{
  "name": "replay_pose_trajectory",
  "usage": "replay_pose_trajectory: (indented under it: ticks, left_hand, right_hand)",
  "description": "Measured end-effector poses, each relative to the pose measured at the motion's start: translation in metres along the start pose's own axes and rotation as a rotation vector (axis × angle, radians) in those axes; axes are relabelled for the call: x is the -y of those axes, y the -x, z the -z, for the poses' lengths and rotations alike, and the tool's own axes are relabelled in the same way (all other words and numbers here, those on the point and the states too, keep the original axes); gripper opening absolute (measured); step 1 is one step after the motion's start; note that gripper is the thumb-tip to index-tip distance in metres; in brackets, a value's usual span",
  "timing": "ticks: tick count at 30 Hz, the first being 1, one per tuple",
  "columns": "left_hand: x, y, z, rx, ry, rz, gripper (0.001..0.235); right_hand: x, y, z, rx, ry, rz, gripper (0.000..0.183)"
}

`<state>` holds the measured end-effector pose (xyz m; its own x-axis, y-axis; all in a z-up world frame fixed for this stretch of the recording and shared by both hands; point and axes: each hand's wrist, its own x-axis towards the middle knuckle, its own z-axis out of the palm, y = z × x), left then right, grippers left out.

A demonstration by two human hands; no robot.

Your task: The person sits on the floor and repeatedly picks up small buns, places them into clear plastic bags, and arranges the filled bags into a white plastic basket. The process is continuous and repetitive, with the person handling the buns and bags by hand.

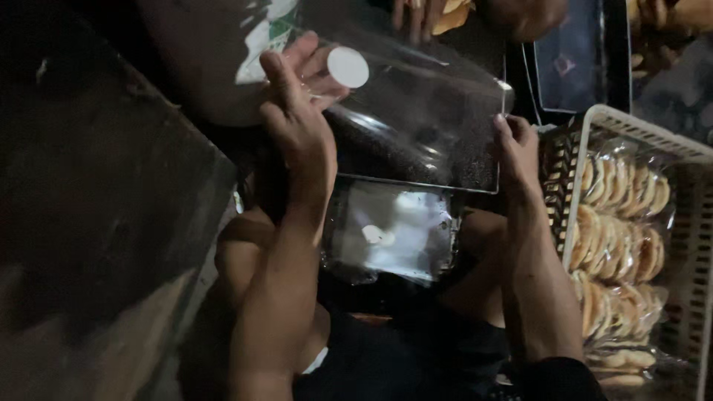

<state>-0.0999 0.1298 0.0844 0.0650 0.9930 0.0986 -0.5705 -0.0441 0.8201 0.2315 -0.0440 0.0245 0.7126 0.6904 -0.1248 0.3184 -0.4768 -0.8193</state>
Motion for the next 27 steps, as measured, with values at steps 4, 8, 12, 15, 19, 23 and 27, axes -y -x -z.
replay_pose_trajectory:
  ticks: [4, 8, 12, 15, 19, 23, 27]
  left_hand:
    - [-0.002, 0.01, -0.002, 0.032, 0.001, 0.016, 0.089]
    - [0.023, 0.014, -0.002, -0.049, -0.119, -0.158, 0.082]
    - [0.062, 0.013, 0.01, -0.107, -0.398, -0.197, 0.074]
    - [0.089, 0.021, 0.026, -0.18, -0.461, -0.089, 0.07]
    - [0.106, 0.014, 0.041, -0.02, -0.224, -0.118, 0.069]
    - [0.108, 0.01, 0.042, 0.004, -0.333, -0.151, 0.072]
    - [0.08, 0.02, 0.016, 0.11, -0.293, -0.117, 0.079]
  right_hand:
    - [0.037, 0.013, 0.025, 0.125, 0.029, 0.073, 0.047]
    - [0.007, 0.004, 0.047, 0.246, -0.003, 0.103, 0.048]
    - [-0.036, 0.0, 0.049, 0.282, -0.02, 0.069, 0.047]
    - [-0.047, 0.011, 0.046, 0.276, 0.278, 0.132, 0.045]
    - [-0.029, 0.028, 0.03, 0.364, 0.472, 0.186, 0.046]
    - [0.0, 0.04, 0.014, 0.473, 0.381, 0.242, 0.047]
    - [0.018, 0.045, 0.018, 0.474, 0.451, 0.153, 0.057]
